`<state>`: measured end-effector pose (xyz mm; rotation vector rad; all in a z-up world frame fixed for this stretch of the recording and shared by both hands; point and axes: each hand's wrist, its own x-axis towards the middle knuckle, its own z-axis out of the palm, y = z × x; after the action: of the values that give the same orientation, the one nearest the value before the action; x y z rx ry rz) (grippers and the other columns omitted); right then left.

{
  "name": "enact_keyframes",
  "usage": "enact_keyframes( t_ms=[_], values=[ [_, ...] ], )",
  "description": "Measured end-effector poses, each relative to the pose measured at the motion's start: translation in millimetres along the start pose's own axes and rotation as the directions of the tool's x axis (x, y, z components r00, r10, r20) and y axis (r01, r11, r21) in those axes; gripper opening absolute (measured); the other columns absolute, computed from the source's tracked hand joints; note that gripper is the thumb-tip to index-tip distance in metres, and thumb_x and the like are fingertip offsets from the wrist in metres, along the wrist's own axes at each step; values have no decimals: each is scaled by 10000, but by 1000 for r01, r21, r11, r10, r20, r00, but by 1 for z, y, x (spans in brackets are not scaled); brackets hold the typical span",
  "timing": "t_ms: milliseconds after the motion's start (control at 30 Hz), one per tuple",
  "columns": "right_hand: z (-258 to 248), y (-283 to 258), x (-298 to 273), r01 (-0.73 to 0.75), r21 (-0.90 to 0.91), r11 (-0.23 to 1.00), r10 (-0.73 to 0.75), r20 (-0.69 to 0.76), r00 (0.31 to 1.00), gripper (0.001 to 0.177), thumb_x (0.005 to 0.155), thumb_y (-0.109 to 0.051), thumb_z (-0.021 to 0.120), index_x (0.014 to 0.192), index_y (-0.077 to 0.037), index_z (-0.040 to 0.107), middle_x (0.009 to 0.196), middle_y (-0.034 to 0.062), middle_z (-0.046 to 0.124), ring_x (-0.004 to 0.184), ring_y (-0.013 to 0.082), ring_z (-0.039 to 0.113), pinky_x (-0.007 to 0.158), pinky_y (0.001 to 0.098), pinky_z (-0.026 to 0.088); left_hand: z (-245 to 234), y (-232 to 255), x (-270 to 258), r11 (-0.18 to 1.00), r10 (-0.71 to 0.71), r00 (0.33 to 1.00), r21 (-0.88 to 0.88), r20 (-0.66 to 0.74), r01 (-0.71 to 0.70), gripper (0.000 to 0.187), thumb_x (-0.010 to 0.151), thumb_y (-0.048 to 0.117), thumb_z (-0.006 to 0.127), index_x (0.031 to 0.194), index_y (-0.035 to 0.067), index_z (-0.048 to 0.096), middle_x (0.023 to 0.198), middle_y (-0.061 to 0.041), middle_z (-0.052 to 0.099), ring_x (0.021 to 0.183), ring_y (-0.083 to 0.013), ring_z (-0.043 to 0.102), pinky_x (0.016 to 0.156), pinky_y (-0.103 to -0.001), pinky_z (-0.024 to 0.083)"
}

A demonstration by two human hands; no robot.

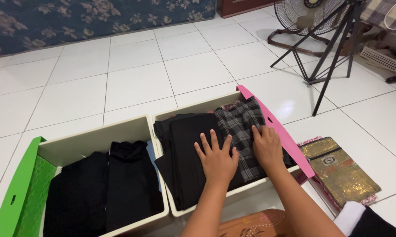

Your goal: The person organizes folded clothes by transferring them between two storage boxes. They pick up folded garments, place them into the boxes, and adjust the stacks to fit neatly.

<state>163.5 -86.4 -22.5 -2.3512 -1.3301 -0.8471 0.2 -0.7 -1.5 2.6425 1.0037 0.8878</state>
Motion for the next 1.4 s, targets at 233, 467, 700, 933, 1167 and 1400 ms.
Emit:
enact_keyframes(
  t_ms=[233,467,700,933,1167,1400],
  values=[
    [14,7,-6,-31,-43,999,32,18,999,529,853,-115,617,1381,-88,624,1237,175,638,1051,324,620,852,445,526,-2,0,0,1000,5,1000,-10,-2,-5,463,906,399,597,1339,248,660,1557,-240,386,1477,-518,218,1164,-698,110],
    [16,8,-4,91,-179,980,-96,-19,995,531,878,-166,558,1398,-59,573,1465,238,516,1386,379,484,1091,455,439,-2,0,1,1000,1,1000,-2,6,-1,462,905,400,597,1336,247,660,1559,-241,383,1474,-517,220,1160,-699,114],
    [10,5,2,248,-87,965,-239,104,965,459,910,-96,552,1351,23,593,1502,137,535,1394,310,493,1126,402,441,-1,0,0,1000,2,1000,0,-19,-2,459,902,398,600,1332,252,665,1551,-236,402,1473,-512,235,1165,-696,121],
    [24,7,-3,217,-108,970,-199,153,968,540,899,-107,542,1434,-37,538,1521,156,500,1423,314,462,1122,382,423,0,0,0,1000,1,1000,-1,-13,-1,461,897,396,602,1330,249,666,1549,-239,400,1471,-513,232,1160,-699,124],
    [40,17,-9,155,-106,982,-117,298,947,645,964,-164,396,1587,-74,256,1657,156,251,1540,295,220,1236,467,190,-1,1,1,1000,-4,1000,1,8,4,468,895,404,604,1335,256,661,1554,-238,391,1474,-515,222,1162,-698,114],
    [40,21,-9,114,-52,992,-89,346,934,720,923,-145,449,1602,-122,210,1662,256,161,1544,386,152,1223,488,159,-1,1,0,1000,-4,1000,-1,12,4,471,895,410,606,1339,259,658,1559,-238,384,1476,-512,214,1163,-697,112]
  ],
)
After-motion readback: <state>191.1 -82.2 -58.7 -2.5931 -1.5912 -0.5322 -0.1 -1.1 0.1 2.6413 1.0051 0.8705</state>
